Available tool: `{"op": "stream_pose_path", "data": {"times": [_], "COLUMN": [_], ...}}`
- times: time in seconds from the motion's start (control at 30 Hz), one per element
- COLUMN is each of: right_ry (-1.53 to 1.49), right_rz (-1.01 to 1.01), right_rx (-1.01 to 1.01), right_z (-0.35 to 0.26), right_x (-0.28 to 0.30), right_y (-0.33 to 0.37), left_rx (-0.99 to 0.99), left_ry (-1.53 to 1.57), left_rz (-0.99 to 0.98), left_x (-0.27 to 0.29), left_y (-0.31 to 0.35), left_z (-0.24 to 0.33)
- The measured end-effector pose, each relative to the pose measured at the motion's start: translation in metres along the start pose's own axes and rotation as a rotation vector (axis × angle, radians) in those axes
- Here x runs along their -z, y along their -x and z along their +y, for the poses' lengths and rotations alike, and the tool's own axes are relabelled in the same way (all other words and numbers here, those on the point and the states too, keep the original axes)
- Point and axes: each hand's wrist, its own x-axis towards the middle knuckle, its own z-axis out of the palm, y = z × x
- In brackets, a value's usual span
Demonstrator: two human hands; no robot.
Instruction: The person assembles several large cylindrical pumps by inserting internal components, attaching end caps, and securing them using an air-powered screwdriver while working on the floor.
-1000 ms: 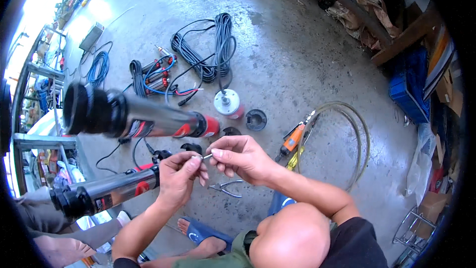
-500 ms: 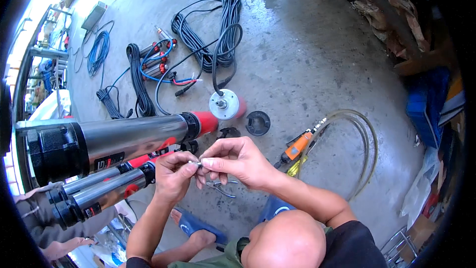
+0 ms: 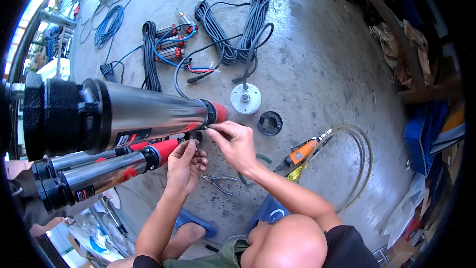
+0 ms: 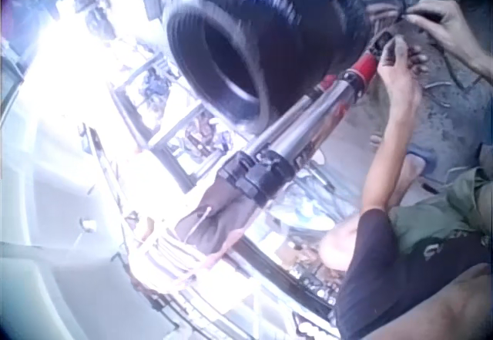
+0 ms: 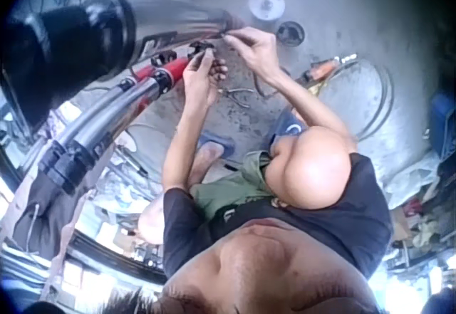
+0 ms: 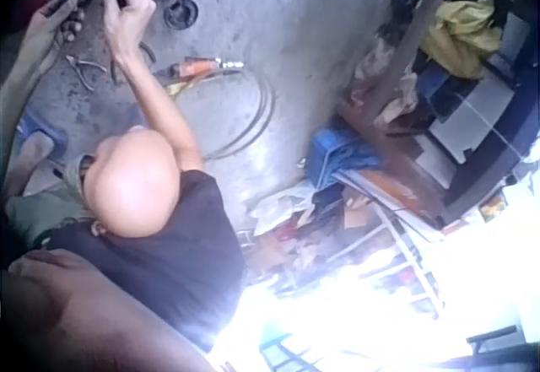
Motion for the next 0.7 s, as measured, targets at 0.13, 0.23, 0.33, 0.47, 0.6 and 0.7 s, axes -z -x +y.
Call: {"op": "stream_pose_path", "data": {"times": [0.13,0.23,0.33,0.47,0.6,0.7], "right_ry": [0.045,0.162,0.265,0.321,0.36,0.35], "right_rz": [0.071,0.107,0.069,-0.12,-0.077,-0.04], "right_rx": [0.026,0.033,0.081,0.473,0.557,0.623], "right_z": [0.002,0.001,0.0,-0.025,-0.019,-0.023], "right_x": [-0.02,-0.023,-0.017,0.0,0.012,0.014], "right_y": [-0.001,-0.003,0.0,0.023,0.025,0.019], "left_rx": [-0.056,-0.108,-0.051,0.054,0.089,-0.009], "left_ry": [-0.062,-0.08,-0.07,-0.058,0.009,-0.038], "left_rz": [-0.032,-0.082,-0.113,-0.084,-0.194,-0.209], "left_x": [0.013,0.008,0.009,0.012,-0.002,-0.003], "left_y": [-0.008,-0.006,0.0,0.007,0.013,0.011], "left_z": [0.001,0.005,0.011,0.007,0.01,0.01]}}
